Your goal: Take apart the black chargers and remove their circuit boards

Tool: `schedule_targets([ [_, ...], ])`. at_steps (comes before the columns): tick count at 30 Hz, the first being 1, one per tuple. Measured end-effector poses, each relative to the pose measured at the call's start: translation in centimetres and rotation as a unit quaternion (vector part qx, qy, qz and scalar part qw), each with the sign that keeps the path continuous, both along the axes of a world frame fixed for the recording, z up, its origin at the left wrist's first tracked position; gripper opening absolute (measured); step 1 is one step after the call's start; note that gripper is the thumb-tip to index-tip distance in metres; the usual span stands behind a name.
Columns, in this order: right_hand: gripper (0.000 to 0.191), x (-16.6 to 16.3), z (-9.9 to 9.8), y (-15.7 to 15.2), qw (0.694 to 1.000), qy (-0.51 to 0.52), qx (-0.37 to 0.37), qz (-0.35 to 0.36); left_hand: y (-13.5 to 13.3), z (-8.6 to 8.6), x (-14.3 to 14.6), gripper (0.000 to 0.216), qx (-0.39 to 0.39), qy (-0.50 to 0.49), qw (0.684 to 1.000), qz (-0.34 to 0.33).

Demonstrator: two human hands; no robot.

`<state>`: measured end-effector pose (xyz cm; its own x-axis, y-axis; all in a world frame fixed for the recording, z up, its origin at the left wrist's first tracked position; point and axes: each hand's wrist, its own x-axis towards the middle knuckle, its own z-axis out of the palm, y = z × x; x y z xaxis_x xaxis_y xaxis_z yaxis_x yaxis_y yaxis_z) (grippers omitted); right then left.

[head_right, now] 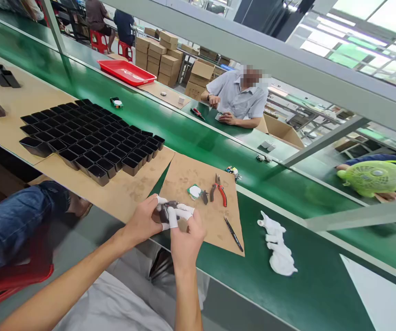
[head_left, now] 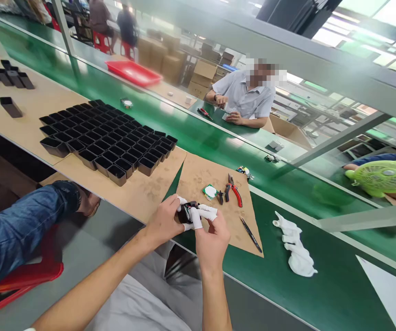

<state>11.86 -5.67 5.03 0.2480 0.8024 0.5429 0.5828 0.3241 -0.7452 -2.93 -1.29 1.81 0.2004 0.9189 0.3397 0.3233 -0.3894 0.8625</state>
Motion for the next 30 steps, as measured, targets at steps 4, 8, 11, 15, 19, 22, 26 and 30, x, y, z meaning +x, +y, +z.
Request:
schedule_targets([
  [4,0.018,0.2,-0.1,-0.2,0.999,-0.035,0.014,0.01,0.0,-0.1,0.0,0.04,-0.008,-0.003,1.0,0.004],
  [8,0.02,0.3,-0.3,-0.6,0.996,-0.076,0.027,0.02,-0.2,0.1,-0.2,0.038,-0.027,-0.001,1.0,0.003],
  [11,0.02,0.4,-0.2,-0.7,0.994,-0.1,0.032,0.033,-0.2,0.2,-0.4,0.036,-0.038,-0.002,0.999,-0.002],
  [15,0.023,0.4,-0.1,-0.4,0.988,-0.142,0.046,0.051,-0.3,0.3,-0.4,0.039,-0.047,-0.003,0.999,-0.004],
  [19,0.027,0.4,-0.1,-0.2,0.982,-0.164,0.055,0.075,-0.3,0.4,-0.3,0.036,-0.054,0.004,0.999,0.004],
  [22,0.025,0.5,0.0,-0.4,0.976,-0.192,0.058,0.081,-0.3,0.5,-0.3,0.034,-0.056,0.006,0.998,0.005],
  [26,0.022,0.7,0.5,-0.8,0.964,-0.249,0.052,0.074,-0.2,0.6,-0.2,0.036,-0.059,0.004,0.998,0.005],
  [30,0.019,0.8,0.3,-1.2,0.951,-0.299,0.045,0.065,-0.1,0.5,-0.1,0.034,-0.062,0.001,0.998,0.012],
])
